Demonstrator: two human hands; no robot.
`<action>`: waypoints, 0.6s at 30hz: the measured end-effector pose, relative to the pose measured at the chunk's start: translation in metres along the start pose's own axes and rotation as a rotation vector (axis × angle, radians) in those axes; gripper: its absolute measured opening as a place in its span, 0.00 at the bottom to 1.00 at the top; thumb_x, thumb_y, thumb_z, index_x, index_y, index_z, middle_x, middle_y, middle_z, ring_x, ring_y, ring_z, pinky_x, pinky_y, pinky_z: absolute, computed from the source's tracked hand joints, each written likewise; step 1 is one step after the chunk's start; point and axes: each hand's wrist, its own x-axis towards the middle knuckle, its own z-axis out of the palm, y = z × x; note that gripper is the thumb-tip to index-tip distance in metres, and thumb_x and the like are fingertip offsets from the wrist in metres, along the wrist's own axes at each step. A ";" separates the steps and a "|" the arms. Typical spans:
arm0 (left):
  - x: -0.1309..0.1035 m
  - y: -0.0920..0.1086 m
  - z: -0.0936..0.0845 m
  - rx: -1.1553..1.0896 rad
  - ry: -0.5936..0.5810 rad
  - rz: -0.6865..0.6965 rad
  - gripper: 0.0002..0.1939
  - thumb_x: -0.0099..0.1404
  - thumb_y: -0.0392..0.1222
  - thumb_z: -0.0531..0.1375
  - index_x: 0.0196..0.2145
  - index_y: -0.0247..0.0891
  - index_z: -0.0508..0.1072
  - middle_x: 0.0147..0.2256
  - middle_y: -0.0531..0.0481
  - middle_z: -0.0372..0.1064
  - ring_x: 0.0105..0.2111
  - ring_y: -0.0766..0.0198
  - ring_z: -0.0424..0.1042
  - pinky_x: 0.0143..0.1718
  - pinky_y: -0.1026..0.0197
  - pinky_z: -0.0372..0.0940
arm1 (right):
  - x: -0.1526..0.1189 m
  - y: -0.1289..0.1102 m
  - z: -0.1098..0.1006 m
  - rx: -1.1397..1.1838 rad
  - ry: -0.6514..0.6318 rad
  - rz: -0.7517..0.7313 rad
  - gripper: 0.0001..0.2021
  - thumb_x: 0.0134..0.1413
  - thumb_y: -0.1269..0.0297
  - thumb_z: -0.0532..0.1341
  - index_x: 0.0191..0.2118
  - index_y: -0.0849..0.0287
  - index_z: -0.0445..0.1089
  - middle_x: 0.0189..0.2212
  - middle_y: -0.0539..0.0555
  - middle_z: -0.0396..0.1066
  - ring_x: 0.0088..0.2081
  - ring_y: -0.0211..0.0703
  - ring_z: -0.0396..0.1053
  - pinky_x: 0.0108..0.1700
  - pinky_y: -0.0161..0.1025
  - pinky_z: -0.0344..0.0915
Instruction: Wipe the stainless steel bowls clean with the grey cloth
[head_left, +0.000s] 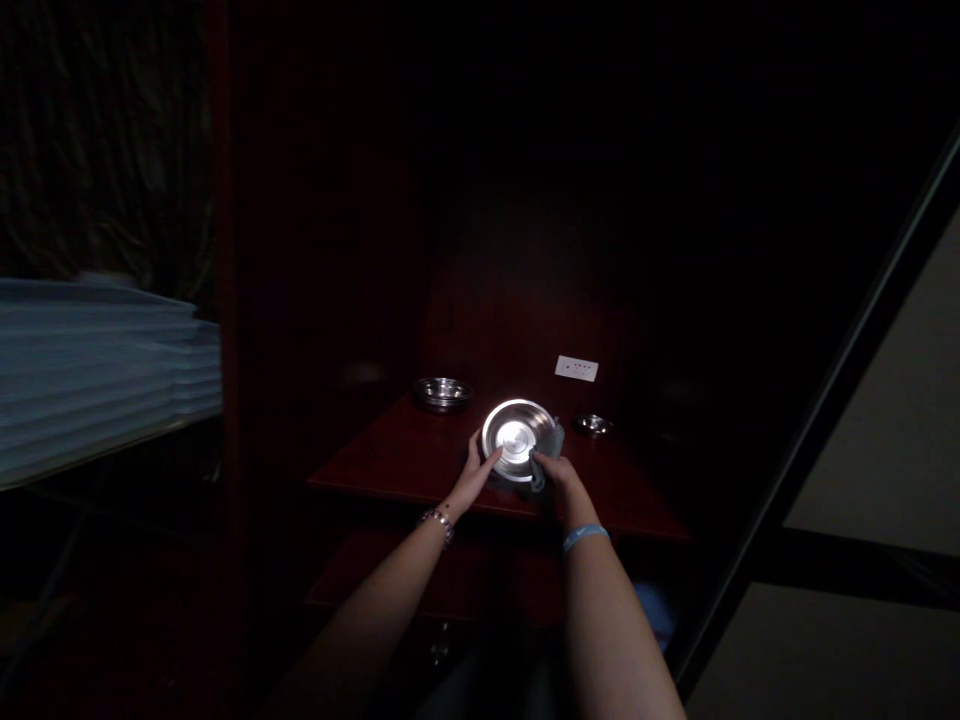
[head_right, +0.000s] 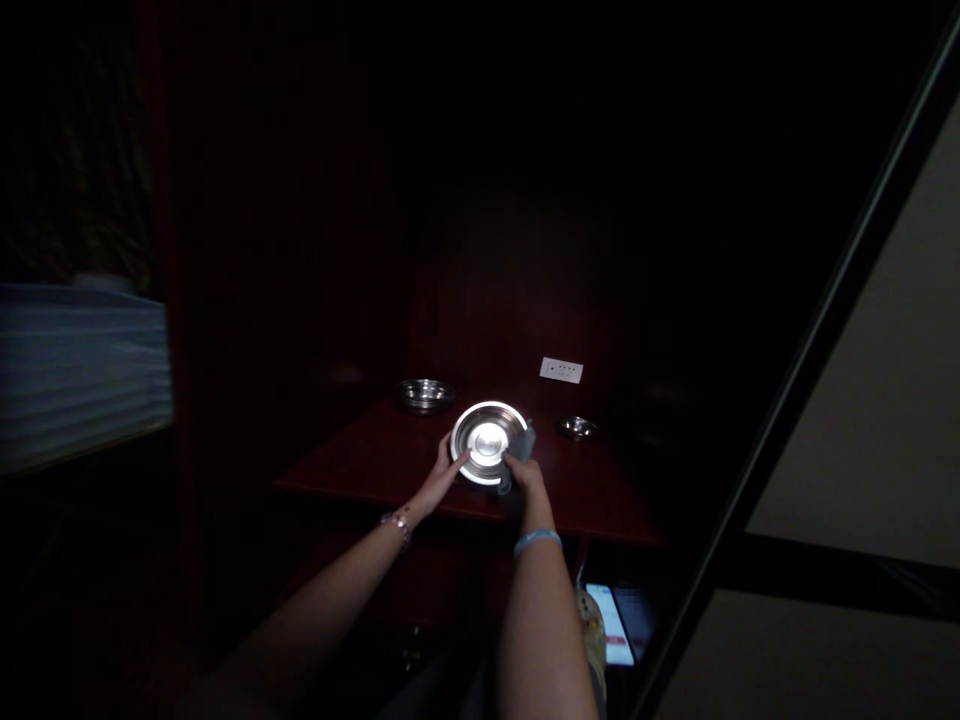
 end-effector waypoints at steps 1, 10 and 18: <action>-0.001 0.002 0.001 0.008 -0.014 -0.030 0.40 0.64 0.51 0.63 0.68 0.37 0.54 0.67 0.38 0.59 0.66 0.52 0.59 0.68 0.53 0.51 | -0.003 -0.002 0.002 0.032 0.018 0.023 0.08 0.50 0.63 0.68 0.34 0.63 0.76 0.31 0.58 0.78 0.40 0.50 0.78 0.41 0.38 0.74; -0.006 0.003 0.006 0.004 -0.286 -0.119 0.23 0.58 0.47 0.68 0.50 0.35 0.77 0.55 0.41 0.75 0.59 0.49 0.70 0.66 0.49 0.55 | -0.018 -0.012 0.017 0.134 -0.109 0.088 0.11 0.56 0.64 0.66 0.41 0.66 0.75 0.32 0.57 0.79 0.33 0.44 0.77 0.36 0.36 0.73; 0.004 -0.012 0.003 0.006 -0.205 -0.234 0.15 0.57 0.36 0.64 0.43 0.29 0.79 0.48 0.37 0.78 0.52 0.47 0.75 0.60 0.51 0.63 | -0.017 -0.009 0.010 0.091 -0.075 0.123 0.10 0.55 0.65 0.66 0.39 0.67 0.75 0.29 0.57 0.78 0.30 0.45 0.76 0.36 0.40 0.73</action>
